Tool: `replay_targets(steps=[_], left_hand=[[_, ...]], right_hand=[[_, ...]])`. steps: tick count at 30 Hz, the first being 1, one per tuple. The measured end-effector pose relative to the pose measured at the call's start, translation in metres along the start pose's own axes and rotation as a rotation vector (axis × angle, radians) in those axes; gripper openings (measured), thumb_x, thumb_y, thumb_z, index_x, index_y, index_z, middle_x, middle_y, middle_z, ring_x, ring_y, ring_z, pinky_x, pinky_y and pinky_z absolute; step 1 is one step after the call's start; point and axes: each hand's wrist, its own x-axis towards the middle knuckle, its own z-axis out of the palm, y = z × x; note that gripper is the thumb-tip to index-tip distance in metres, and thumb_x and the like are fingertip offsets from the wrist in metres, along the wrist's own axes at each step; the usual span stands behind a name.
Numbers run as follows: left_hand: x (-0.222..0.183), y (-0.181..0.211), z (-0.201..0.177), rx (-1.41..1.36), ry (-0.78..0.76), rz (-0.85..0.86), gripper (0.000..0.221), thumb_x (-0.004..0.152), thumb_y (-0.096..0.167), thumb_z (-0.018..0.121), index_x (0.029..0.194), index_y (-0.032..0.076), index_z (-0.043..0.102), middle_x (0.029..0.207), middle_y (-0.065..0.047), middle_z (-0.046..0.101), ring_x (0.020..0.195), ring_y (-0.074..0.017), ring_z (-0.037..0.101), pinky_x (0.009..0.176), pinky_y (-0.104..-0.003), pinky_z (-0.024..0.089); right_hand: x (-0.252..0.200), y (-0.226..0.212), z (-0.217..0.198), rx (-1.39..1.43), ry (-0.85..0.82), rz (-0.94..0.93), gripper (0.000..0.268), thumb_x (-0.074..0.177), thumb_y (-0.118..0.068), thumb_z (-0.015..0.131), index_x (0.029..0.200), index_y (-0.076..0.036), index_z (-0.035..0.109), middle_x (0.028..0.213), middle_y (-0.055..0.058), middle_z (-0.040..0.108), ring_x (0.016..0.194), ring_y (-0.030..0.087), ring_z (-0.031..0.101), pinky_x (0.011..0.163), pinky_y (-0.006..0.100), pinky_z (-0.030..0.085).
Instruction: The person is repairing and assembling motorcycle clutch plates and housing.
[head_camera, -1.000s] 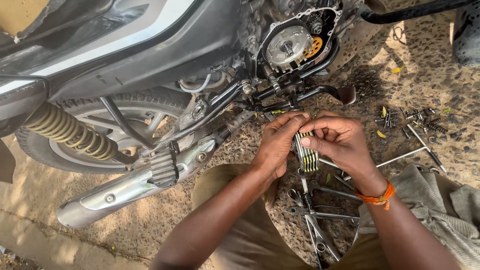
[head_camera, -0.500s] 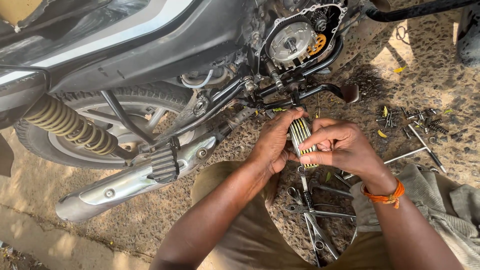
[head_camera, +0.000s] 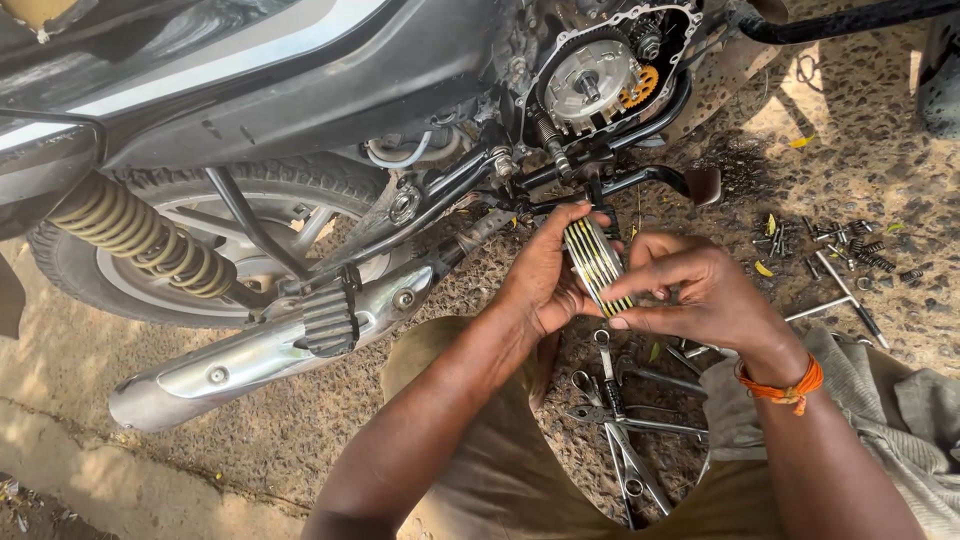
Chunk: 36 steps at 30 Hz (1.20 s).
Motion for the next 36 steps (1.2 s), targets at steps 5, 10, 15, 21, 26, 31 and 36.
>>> replay_targets(steps=[5, 10, 15, 21, 26, 31, 36], left_hand=[[0.002, -0.002, -0.004, -0.017, 0.010, -0.043, 0.047, 0.089, 0.051, 0.065, 0.116, 0.013, 0.062, 0.095, -0.013, 0.068, 0.078, -0.0308, 0.073, 0.063, -0.067, 0.061], [0.001, -0.004, -0.003, -0.033, 0.028, -0.047, 0.048, 0.092, 0.051, 0.060, 0.118, 0.012, 0.059, 0.096, -0.014, 0.068, 0.079, -0.0319, 0.073, 0.066, -0.069, 0.061], [0.006, -0.004, -0.003, -0.051, 0.157, -0.008, 0.052, 0.100, 0.051, 0.050, 0.128, 0.008, 0.050, 0.109, -0.022, 0.065, 0.090, -0.0371, 0.072, 0.077, -0.070, 0.061], [-0.007, 0.004, 0.007, 0.005, 0.237, 0.076, 0.072, 0.099, 0.064, 0.033, 0.143, 0.007, 0.035, 0.131, -0.031, 0.055, 0.101, -0.0421, 0.068, 0.073, -0.064, 0.060], [-0.017, 0.012, 0.022, 0.450, 0.271, 0.114, 0.082, 0.094, 0.061, 0.041, 0.156, 0.011, 0.021, 0.141, -0.033, 0.047, 0.103, -0.0421, 0.070, 0.078, -0.059, 0.065], [-0.028, -0.003, 0.019, 1.025, 0.325, 0.535, 0.078, 0.097, 0.036, 0.061, 0.158, 0.007, 0.021, 0.144, -0.028, 0.052, 0.105, -0.0358, 0.070, 0.089, -0.052, 0.062], [-0.025, -0.012, 0.019, 0.466, 0.054, 0.372, 0.061, 0.096, 0.021, 0.060, 0.150, 0.002, 0.037, 0.122, -0.015, 0.067, 0.108, -0.0250, 0.071, 0.089, -0.046, 0.064]], right_hand=[[0.003, -0.004, 0.002, -0.074, -0.037, -0.008, 0.031, 0.067, -0.009, 0.092, 0.095, -0.019, 0.083, 0.073, -0.007, 0.060, 0.065, 0.006, 0.049, 0.054, 0.025, 0.038], [0.003, -0.007, 0.004, -0.023, -0.035, 0.014, 0.031, 0.069, -0.008, 0.091, 0.098, -0.016, 0.083, 0.085, -0.004, 0.062, 0.076, 0.008, 0.057, 0.063, 0.026, 0.047], [0.016, -0.026, 0.017, 0.109, 0.093, -0.027, 0.066, 0.071, -0.012, 0.089, 0.133, -0.011, 0.067, 0.122, 0.004, 0.062, 0.107, 0.013, 0.063, 0.086, 0.029, 0.058], [0.010, -0.008, 0.030, -0.344, 0.151, 0.279, 0.069, 0.086, -0.011, 0.082, 0.149, -0.010, 0.056, 0.133, 0.014, 0.070, 0.089, 0.014, 0.076, 0.064, 0.029, 0.060], [0.003, 0.052, 0.003, 0.291, 0.377, 0.193, 0.064, 0.090, -0.002, 0.074, 0.148, 0.006, 0.049, 0.130, 0.016, 0.070, 0.104, 0.014, 0.071, 0.089, 0.028, 0.061], [0.001, 0.056, -0.012, 0.682, 0.460, 0.273, 0.058, 0.091, 0.004, 0.070, 0.147, 0.009, 0.055, 0.124, 0.017, 0.071, 0.100, 0.018, 0.069, 0.080, 0.028, 0.057], [-0.005, 0.019, -0.012, 1.000, 0.487, 0.219, 0.052, 0.092, 0.002, 0.068, 0.141, 0.012, 0.054, 0.127, 0.021, 0.071, 0.115, 0.027, 0.072, 0.102, 0.038, 0.061]])
